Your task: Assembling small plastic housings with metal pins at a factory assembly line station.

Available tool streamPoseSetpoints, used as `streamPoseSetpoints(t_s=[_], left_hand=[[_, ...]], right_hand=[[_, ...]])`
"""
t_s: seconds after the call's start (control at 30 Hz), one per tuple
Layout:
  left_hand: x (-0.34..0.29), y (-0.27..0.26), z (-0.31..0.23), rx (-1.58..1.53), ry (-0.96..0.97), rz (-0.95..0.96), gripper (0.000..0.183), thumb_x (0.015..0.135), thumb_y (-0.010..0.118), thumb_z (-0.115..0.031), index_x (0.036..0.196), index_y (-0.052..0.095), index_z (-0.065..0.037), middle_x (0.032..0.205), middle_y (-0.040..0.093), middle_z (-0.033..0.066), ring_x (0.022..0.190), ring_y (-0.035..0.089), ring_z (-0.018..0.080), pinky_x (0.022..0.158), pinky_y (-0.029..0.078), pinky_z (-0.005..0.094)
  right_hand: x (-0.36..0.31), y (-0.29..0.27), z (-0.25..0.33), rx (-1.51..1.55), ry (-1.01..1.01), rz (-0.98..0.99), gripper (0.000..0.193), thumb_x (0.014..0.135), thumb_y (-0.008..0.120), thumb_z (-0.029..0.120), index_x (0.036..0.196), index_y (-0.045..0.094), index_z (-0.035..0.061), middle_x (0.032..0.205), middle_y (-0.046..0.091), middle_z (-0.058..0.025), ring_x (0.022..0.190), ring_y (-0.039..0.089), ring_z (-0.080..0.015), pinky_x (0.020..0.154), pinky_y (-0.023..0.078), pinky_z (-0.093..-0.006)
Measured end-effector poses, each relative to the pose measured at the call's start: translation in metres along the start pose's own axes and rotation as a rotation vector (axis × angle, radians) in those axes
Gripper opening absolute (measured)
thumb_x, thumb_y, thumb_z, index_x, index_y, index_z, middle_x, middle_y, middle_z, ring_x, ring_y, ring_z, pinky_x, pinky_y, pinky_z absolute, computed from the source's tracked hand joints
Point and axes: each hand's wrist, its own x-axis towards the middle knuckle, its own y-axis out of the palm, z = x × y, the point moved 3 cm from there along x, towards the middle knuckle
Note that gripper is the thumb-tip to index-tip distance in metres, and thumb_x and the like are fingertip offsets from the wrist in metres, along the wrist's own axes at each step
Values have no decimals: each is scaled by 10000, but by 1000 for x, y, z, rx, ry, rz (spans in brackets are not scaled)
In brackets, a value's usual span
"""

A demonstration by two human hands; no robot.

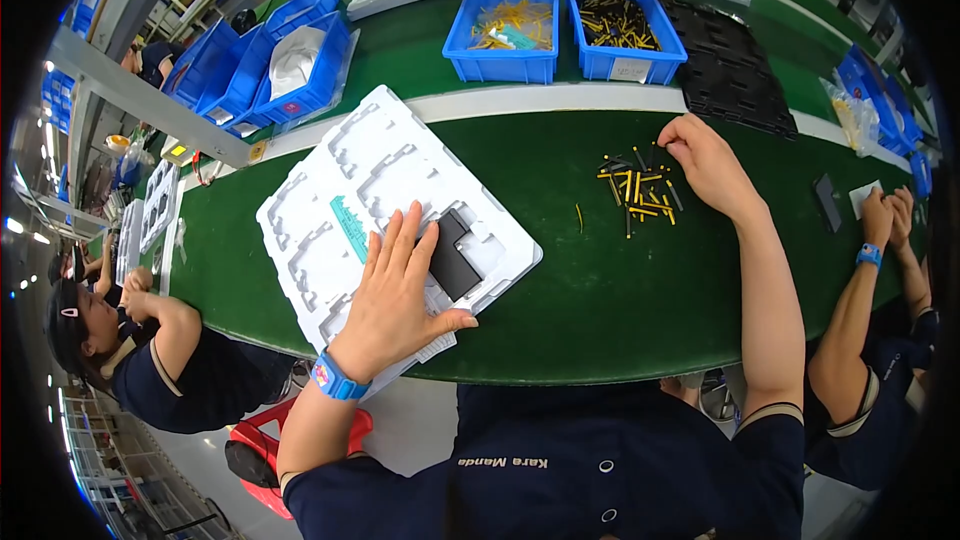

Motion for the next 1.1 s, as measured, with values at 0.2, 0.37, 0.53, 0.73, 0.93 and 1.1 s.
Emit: streamPoseSetpoints(t_s=[0.2, 0.37, 0.53, 0.73, 0.93, 1.1], left_hand=[[14, -13, 20, -73, 159, 41, 1003, 634, 790, -550, 1364, 409, 22, 1502, 282, 208, 1411, 229, 379, 1135, 202, 526], [24, -25, 21, -117, 122, -8, 677, 725, 770, -361, 1259, 515, -34, 1426, 403, 165, 1310, 387, 359, 1065, 341, 457], [53, -31, 12, -231, 242, -125, 317, 777, 551, 49, 1046, 626, -102, 1303, 513, 117, 1165, 500, 349, 953, 443, 395], [75, -14, 13, -72, 336, -192, 258, 718, 526, 92, 865, 607, -104, 1264, 534, 71, 1154, 517, 294, 879, 485, 368], [75, -11, 10, -106, 280, -187, 225, 732, 487, 113, 818, 573, -77, 1294, 527, 83, 1160, 512, 319, 882, 485, 375], [78, -14, 11, -140, 295, -187, 259, 718, 491, 116, 834, 603, -87, 1274, 551, 73, 1147, 531, 311, 863, 496, 375]], right_hand=[[-1, 0, 0, 9, -5, -4, 83, 883, 542, 23, 957, 578, 27, 958, 575, -118, 881, 579, -296, 779, 460, -367], [-1, 0, 0, 16, 17, 5, 82, 885, 540, 28, 956, 580, 30, 960, 573, -119, 883, 578, -296, 781, 459, -366], [-1, 0, -1, -4, -13, -10, 84, 882, 545, 32, 958, 581, 30, 955, 572, -118, 877, 579, -296, 778, 460, -369], [0, 1, -1, 19, -1, -11, 79, 882, 546, 33, 952, 581, 27, 950, 574, -117, 872, 580, -296, 773, 461, -367], [0, 1, -1, 17, 6, -7, 81, 884, 540, 32, 954, 582, 28, 944, 571, -117, 873, 577, -297, 776, 461, -366], [-2, -4, -6, 75, -4, -63, 141, 869, 559, 13, 1009, 580, 16, 926, 591, -121, 849, 594, -272, 767, 469, -360]])
